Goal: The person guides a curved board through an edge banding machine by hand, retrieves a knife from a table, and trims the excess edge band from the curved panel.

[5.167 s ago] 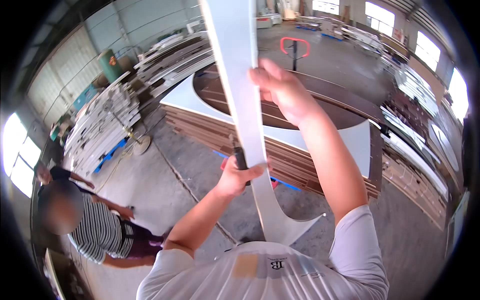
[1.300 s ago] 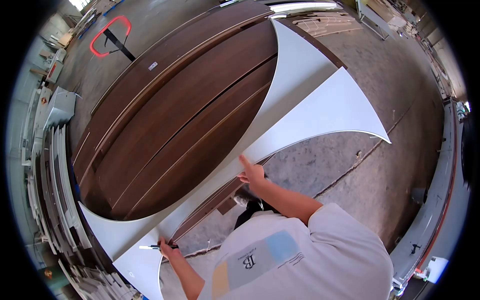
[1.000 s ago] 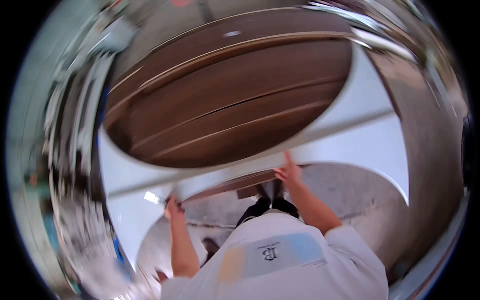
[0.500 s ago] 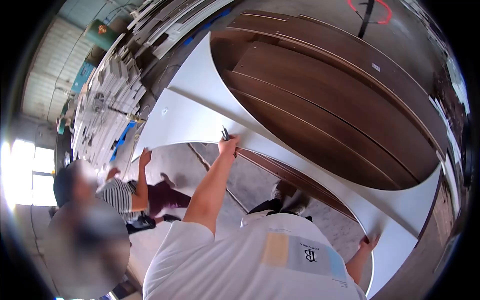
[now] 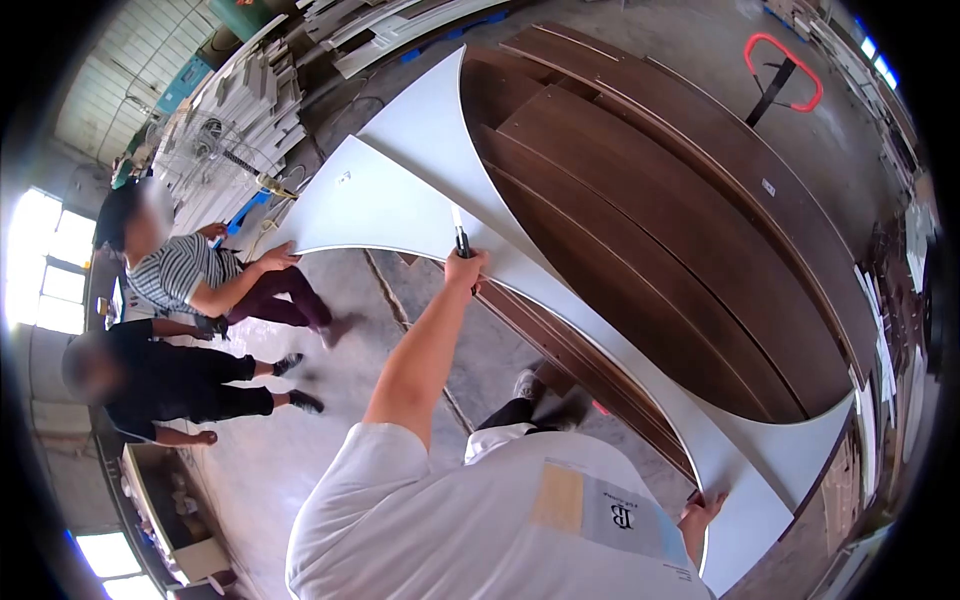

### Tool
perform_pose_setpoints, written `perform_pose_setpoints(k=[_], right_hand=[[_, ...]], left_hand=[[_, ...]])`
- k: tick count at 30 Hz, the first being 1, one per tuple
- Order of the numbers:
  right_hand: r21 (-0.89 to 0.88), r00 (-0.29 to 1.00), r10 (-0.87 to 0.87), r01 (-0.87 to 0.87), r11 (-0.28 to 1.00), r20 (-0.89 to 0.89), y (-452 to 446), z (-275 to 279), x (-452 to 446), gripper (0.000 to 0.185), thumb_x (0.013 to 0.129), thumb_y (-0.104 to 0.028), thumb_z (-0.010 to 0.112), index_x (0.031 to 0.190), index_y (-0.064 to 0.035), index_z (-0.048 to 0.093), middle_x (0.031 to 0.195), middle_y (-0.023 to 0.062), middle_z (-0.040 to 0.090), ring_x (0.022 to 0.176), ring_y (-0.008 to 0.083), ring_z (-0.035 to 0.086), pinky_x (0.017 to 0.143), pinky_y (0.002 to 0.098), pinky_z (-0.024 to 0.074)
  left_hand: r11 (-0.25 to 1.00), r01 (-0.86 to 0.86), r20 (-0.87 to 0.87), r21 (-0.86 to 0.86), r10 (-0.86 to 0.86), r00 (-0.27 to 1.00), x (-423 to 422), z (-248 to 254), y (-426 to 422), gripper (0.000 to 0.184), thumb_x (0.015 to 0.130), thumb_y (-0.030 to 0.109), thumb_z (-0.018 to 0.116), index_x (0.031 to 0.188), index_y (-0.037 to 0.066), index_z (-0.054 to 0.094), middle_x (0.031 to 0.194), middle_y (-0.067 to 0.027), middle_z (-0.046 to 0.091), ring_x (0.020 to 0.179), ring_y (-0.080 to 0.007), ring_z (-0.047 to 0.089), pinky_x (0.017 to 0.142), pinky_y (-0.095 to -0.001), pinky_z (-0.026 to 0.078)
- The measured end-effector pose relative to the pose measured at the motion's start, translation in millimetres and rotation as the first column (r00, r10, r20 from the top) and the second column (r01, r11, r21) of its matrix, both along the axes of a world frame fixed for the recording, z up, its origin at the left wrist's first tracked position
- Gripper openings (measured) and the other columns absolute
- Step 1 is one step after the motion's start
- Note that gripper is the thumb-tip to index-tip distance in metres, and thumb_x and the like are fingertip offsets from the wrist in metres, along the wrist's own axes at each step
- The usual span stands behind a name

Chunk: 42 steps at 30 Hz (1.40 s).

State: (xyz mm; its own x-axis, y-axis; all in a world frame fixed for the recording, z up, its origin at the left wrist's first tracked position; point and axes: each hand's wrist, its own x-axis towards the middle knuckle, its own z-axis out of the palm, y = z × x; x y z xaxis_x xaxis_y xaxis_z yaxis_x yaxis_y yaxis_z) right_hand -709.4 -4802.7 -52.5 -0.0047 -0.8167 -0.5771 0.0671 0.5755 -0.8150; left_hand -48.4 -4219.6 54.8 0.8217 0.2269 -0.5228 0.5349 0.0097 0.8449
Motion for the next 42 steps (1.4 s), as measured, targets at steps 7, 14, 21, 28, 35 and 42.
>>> perform_pose_setpoints(k=[7, 14, 21, 28, 35, 42], right_hand=[[-0.053, 0.995, 0.100, -0.100, 0.994, 0.011, 0, -7, -15, 0.064, 0.095, -0.058, 0.071, 0.139, -0.0136, 0.063, 0.135, 0.0079, 0.067, 0.117, 0.0224, 0.068, 0.097, 0.0336, 0.0585], [-0.072, 0.996, 0.031, -0.025, 0.997, 0.088, 19, 5, -13, 0.060, 0.102, -0.054, 0.061, 0.140, -0.0080, 0.061, 0.138, 0.0093, 0.066, 0.121, 0.0232, 0.067, 0.104, 0.0343, 0.0545], [-0.177, 0.940, 0.303, -0.275, 0.945, 0.157, -1, -24, -35, 0.076, 0.086, 0.006, 0.044, 0.159, -0.0111, 0.033, 0.108, 0.0056, 0.051, 0.084, 0.0150, 0.050, 0.065, 0.0226, 0.0431], [-0.077, 0.970, 0.190, -0.180, 0.981, 0.152, 27, 32, 3, 0.061, 0.089, -0.003, 0.054, 0.150, -0.0090, 0.045, 0.102, 0.0022, 0.057, 0.077, 0.0125, 0.052, 0.061, 0.0221, 0.0430], [0.127, 0.964, -0.257, 0.248, 0.960, 0.060, 32, 50, 41, 0.048, 0.092, -0.056, 0.076, 0.119, -0.0166, 0.070, 0.104, -0.0004, 0.074, 0.082, 0.0130, 0.071, 0.063, 0.0239, 0.0588], [0.078, 0.977, -0.195, 0.188, 0.979, 0.086, 27, 42, 33, 0.055, 0.094, -0.055, 0.074, 0.131, -0.0144, 0.067, 0.121, 0.0029, 0.072, 0.105, 0.0186, 0.071, 0.085, 0.0280, 0.0601]], left_hand=[[0.999, 0.002, 0.021, 0.034, -0.003, 1.000, -1, -1, 3, 0.030, 0.087, 0.016, 0.085, 0.095, 0.013, 0.057, 0.070, -0.0001, 0.057, 0.049, -0.0167, 0.063, 0.037, -0.0323, 0.042], [0.997, -0.003, 0.021, 0.073, 0.002, 1.000, 1, -3, 3, 0.028, 0.087, 0.019, 0.083, 0.096, 0.010, 0.057, 0.072, -0.0019, 0.060, 0.049, -0.0161, 0.060, 0.036, -0.0325, 0.041], [0.996, 0.003, 0.026, 0.091, -0.005, 1.000, 2, -4, 3, 0.028, 0.087, 0.019, 0.082, 0.096, 0.010, 0.057, 0.071, -0.0032, 0.060, 0.047, -0.0162, 0.060, 0.036, -0.0328, 0.042], [0.994, -0.003, 0.056, 0.110, -0.003, 0.998, 2, -3, 0, 0.029, 0.087, 0.018, 0.082, 0.094, 0.010, 0.055, 0.069, -0.0039, 0.059, 0.046, -0.0166, 0.057, 0.035, -0.0330, 0.041], [0.997, -0.024, 0.045, 0.076, 0.020, 0.999, 4, -7, -1, 0.029, 0.088, 0.016, 0.082, 0.094, 0.010, 0.055, 0.069, -0.0040, 0.059, 0.046, -0.0166, 0.057, 0.034, -0.0329, 0.040], [0.999, -0.002, 0.044, 0.043, 0.000, 0.999, 0, -4, 0, 0.027, 0.089, 0.016, 0.081, 0.096, 0.013, 0.055, 0.073, -0.0008, 0.057, 0.045, -0.0155, 0.056, 0.037, -0.0314, 0.042]])
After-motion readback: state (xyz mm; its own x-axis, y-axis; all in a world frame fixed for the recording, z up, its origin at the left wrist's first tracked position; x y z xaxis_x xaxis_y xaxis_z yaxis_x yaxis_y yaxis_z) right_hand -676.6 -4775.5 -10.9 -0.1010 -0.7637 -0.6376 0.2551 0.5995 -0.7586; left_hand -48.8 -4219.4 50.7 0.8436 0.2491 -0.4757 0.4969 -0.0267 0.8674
